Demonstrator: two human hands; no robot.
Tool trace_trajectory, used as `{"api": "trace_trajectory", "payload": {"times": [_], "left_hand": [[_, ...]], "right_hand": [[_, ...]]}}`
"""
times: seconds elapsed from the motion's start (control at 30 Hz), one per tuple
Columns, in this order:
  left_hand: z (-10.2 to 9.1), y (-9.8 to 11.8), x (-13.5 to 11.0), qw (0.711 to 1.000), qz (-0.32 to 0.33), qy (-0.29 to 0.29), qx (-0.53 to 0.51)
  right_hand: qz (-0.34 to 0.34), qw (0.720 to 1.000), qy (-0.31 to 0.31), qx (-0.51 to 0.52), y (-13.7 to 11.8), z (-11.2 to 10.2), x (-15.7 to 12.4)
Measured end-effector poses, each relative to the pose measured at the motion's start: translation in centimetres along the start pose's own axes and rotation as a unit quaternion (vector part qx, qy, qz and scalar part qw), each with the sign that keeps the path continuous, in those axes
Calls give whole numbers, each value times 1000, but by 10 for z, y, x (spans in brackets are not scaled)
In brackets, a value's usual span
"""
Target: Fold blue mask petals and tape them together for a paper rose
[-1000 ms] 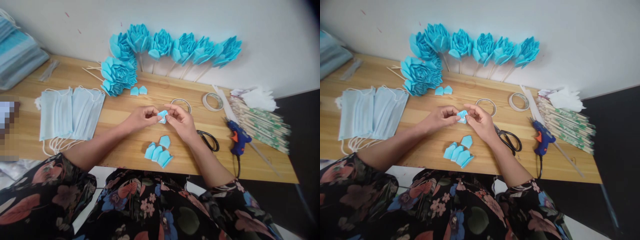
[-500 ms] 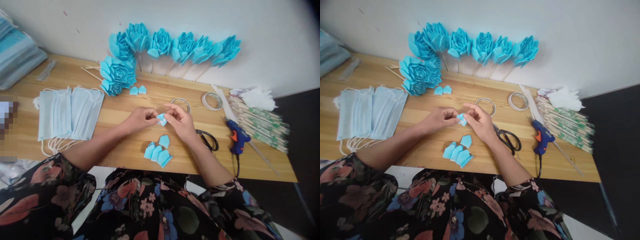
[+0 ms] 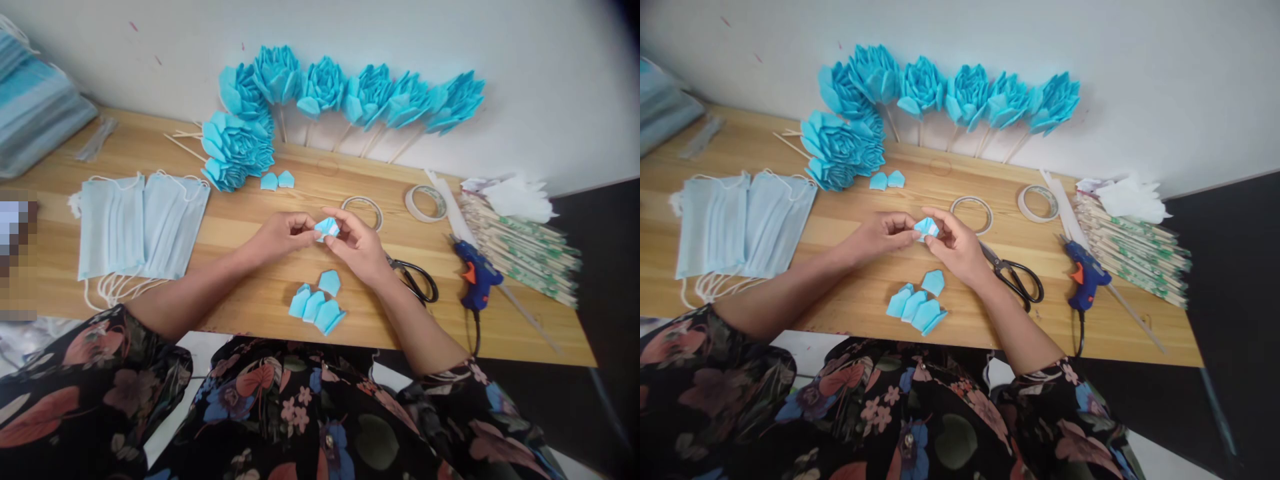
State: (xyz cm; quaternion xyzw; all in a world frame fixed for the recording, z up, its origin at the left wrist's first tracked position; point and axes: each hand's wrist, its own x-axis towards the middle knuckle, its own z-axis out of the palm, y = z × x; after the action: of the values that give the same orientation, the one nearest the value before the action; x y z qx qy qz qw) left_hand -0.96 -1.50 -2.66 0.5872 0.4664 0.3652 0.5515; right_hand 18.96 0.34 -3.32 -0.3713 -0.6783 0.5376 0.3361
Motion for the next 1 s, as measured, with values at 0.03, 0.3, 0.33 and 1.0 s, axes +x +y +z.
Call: {"api": "trace_trajectory", "payload": {"times": [0.03, 0.3, 0.33, 1.0], "left_hand": [[0, -1, 0, 1000, 2, -4, 2], [-1, -2, 1, 1000, -2, -2, 24], [-1, -1, 1, 1000, -2, -1, 25], [0, 1, 1, 999, 5, 14, 36]], "right_hand": [[-2, 1000, 5, -2, 0, 0, 0], [-12, 999, 12, -30, -4, 1, 0], [-14, 999, 11, -35, -3, 1, 0], [-8, 1000, -9, -18, -1, -2, 1]]}}
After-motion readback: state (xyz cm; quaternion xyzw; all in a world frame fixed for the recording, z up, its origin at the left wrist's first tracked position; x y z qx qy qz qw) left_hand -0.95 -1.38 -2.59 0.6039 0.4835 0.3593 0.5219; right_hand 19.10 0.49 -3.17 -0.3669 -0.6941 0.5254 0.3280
